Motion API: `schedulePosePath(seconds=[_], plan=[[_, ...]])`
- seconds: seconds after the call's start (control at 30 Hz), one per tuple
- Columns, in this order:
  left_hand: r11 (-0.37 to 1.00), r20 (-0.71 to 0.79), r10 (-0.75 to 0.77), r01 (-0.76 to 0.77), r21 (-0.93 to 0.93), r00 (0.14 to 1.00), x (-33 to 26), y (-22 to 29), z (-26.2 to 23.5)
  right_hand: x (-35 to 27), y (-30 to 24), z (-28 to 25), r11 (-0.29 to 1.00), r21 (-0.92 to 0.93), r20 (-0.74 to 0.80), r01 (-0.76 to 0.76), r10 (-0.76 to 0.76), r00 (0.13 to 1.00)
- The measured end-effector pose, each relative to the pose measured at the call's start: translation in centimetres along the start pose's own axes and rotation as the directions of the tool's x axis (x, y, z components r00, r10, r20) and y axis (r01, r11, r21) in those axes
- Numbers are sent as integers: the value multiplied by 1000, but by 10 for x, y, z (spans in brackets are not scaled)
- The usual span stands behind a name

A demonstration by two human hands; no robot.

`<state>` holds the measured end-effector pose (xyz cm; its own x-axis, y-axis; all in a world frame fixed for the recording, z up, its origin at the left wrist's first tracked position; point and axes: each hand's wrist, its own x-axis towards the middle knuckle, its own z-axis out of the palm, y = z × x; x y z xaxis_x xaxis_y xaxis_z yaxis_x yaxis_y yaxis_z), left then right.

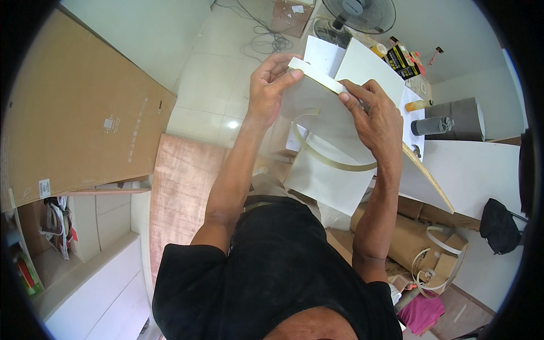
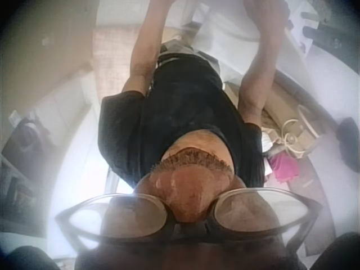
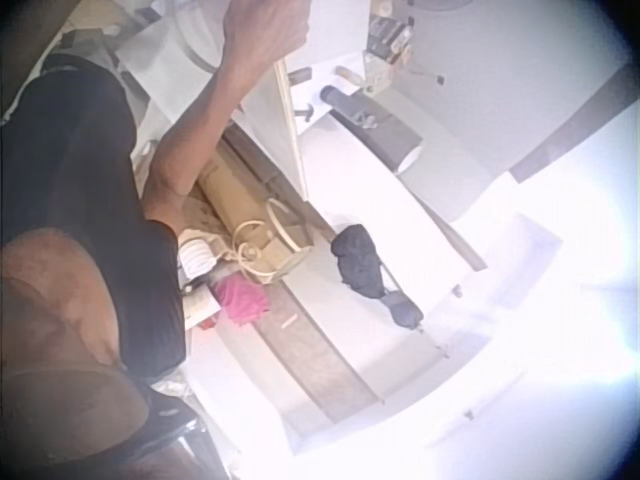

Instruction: The person assembles a white curved furniture panel by applying a thin wooden edge banding to its curved edge. They align the strip, press it into place, and smooth it along the curve, then wipe the surface with a cloth.

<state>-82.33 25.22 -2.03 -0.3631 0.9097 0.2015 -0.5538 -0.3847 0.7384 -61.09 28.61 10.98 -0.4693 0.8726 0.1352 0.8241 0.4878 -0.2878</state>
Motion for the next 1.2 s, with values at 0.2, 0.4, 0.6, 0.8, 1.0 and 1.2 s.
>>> schedulePosePath(seconds=[0.2, 0.4, 0.6, 0.8, 1.0, 1.2], plan=[[1000, 7, 11, -11, 11, 1000, 1, -2, -1, 2, 2, 1, 1000, 18, 18, -10, 9, 1000], [1000, 3, 19, -19, 21, 1000, 3, -5, -2, 4, 3, 0, 1000, 2, 20, 2, -2, 1000], [999, -6, 35, -34, 17, 999, 4, -8, -2, 6, 5, 0, 1000, 7, 26, 11, -12, 1000], [1000, -57, 12, -11, 19, 998, 2, -12, -1, 9, 8, 0, 998, 62, 44, 9, -11, 999], [1000, -49, 25, -25, -12, 998, 4, -16, -3, 12, 12, 1, 997, 73, 63, 7, -12, 998], [1000, -52, 18, -19, -23, 998, 6, -16, -4, 13, 11, 0, 997, 78, 66, -7, 2, 998]])
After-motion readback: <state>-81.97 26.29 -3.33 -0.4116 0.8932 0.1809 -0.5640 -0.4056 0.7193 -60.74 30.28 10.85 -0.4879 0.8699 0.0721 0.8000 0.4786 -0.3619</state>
